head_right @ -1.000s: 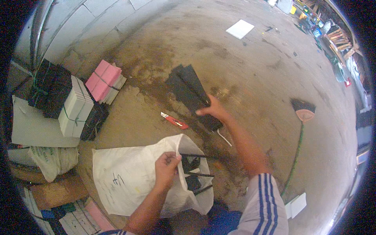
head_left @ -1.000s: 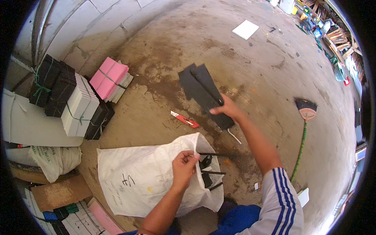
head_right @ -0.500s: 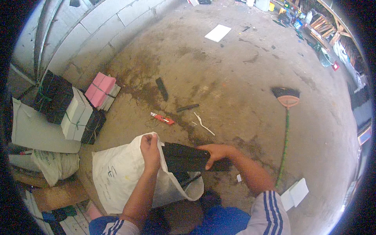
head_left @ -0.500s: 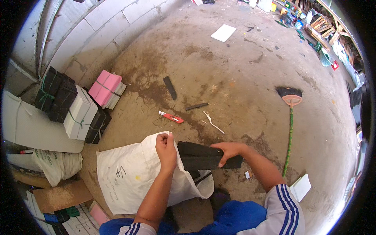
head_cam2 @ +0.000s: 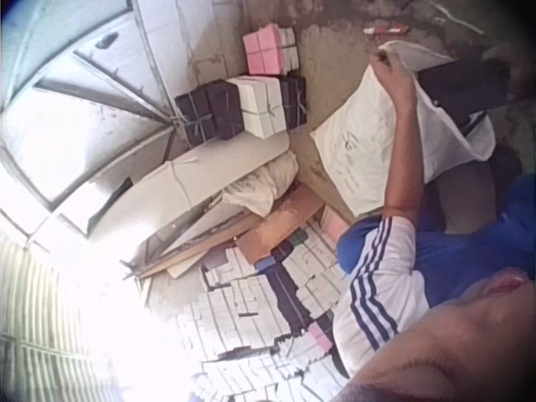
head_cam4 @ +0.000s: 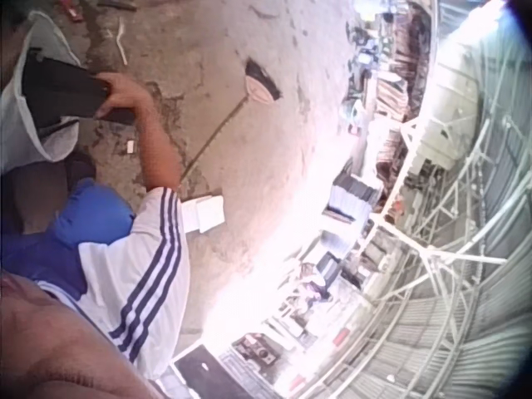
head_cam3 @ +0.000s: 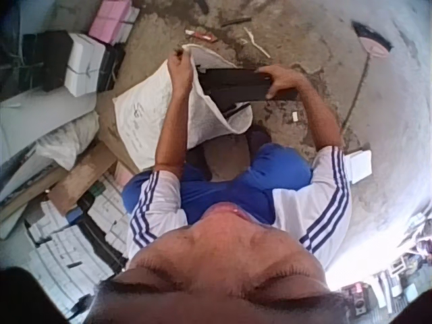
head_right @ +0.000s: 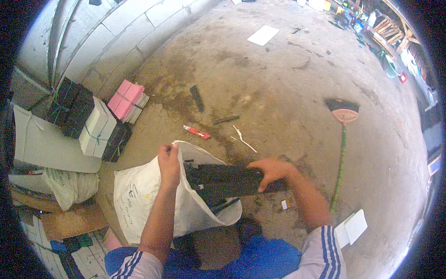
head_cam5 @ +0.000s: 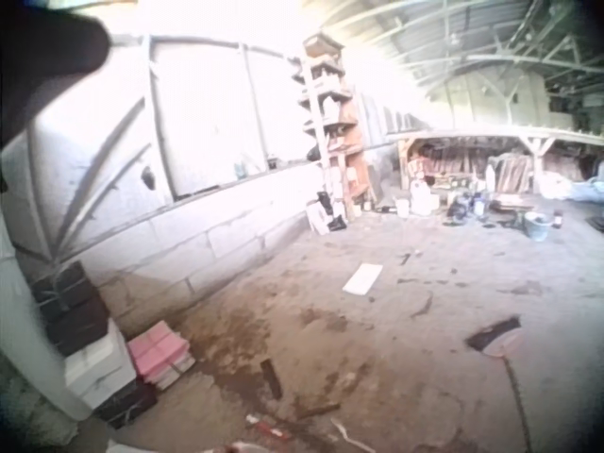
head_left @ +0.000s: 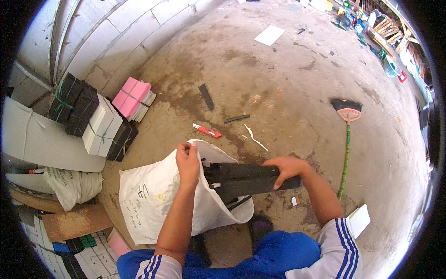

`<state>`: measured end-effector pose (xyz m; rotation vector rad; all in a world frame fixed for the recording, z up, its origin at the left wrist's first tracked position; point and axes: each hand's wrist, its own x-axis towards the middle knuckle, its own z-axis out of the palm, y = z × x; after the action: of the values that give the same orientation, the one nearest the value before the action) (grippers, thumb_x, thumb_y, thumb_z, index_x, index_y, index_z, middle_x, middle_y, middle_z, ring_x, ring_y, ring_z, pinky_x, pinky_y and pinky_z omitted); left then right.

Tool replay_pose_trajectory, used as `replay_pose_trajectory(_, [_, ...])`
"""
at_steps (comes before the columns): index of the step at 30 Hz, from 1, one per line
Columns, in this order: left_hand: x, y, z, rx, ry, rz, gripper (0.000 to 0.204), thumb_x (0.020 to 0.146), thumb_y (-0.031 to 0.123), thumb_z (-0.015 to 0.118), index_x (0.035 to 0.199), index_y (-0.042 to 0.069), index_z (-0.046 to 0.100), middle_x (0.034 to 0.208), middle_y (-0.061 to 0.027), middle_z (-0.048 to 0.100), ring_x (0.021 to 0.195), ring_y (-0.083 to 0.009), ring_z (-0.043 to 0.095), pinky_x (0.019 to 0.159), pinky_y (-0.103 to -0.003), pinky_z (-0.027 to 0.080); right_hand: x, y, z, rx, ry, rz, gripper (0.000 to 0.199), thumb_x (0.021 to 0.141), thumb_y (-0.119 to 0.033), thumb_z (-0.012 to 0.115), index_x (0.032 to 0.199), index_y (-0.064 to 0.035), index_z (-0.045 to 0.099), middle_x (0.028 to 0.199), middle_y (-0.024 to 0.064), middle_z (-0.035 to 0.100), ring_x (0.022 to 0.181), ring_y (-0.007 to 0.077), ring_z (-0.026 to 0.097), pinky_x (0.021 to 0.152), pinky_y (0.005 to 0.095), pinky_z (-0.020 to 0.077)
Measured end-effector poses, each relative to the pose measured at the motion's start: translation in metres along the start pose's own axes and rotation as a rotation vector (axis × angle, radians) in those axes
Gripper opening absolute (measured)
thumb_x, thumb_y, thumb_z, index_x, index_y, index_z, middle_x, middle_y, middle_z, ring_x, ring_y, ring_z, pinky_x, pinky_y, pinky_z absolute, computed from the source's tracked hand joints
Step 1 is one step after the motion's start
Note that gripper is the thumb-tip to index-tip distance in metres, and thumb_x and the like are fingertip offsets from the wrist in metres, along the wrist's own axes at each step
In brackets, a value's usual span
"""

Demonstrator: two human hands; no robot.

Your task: The person sits on the floor and places rectangular foam pieces into a white bag, then picks up a utility knife and a white sheet, places them on a shelf, and sweeps the floor with a broom to gather debris.

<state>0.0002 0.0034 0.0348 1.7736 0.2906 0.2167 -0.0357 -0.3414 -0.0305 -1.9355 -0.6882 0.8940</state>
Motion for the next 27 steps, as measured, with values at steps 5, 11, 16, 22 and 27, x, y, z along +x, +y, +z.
replay_pose_trajectory(5, [-0.028,0.018,0.018,0.12,-0.137,0.054,0.019,0.099,0.016,0.062,0.093,0.0,0.055,0.079,-0.0021,0.054,0.072,-0.0092,0.048,0.065,-0.028,0.042,0.082,-0.046,0.055,-0.321,0.126,-0.007,0.08,0.064,-0.033,0.086,0.136,-0.0126,0.057,0.121,0.015,0.067,0.114,0.0368,0.062,0.095,0.0446,0.0513])
replay_pose_trajectory(11, [-0.03,0.026,0.008,-0.014,-0.069,-0.084,0.017,0.101,0.015,0.06,0.094,0.001,0.055,0.082,-0.0014,0.056,0.072,-0.0083,0.05,0.066,-0.026,0.044,0.229,-0.058,0.133,-0.307,0.352,-0.282,0.058,0.074,-0.023,0.077,0.125,-0.005,0.057,0.107,0.0204,0.068,0.106,0.0409,0.065,0.088,0.0485,0.0551])
replay_pose_trajectory(16, [-0.033,0.009,0.007,-0.002,-0.227,-0.097,0.017,0.099,0.019,0.061,0.099,0.002,0.059,0.09,-0.0045,0.061,0.08,-0.0123,0.054,0.072,-0.03,0.046,0.281,-0.061,0.152,0.491,0.638,-0.644,0.047,0.086,-0.024,0.068,0.126,-0.0029,0.054,0.124,0.0184,0.061,0.122,0.0319,0.058,0.101,0.0407,0.0486])
replay_pose_trajectory(22, [-0.005,-0.015,0.015,-0.237,0.058,-0.162,0.013,0.102,0.015,0.06,0.095,0.005,0.056,0.082,0.0022,0.055,0.072,-0.005,0.048,0.065,-0.022,0.041,0.258,-0.034,0.131,-0.343,0.618,-0.639,0.034,0.089,-0.023,0.064,0.118,-0.0054,0.061,0.12,0.0167,0.062,0.109,0.0316,0.062,0.092,0.0434,0.051])
replay_pose_trajectory(27, [0.003,-0.039,0.023,-0.267,0.017,-0.159,0.013,0.101,0.016,0.06,0.096,0.005,0.056,0.084,0.0008,0.055,0.074,-0.0069,0.048,0.067,-0.025,0.041,0.185,0.035,0.053,-0.551,0.72,0.211,0.042,0.083,-0.039,0.071,0.108,-0.0062,0.064,0.104,0.0134,0.064,0.098,0.0329,0.061,0.082,0.0464,0.0494])
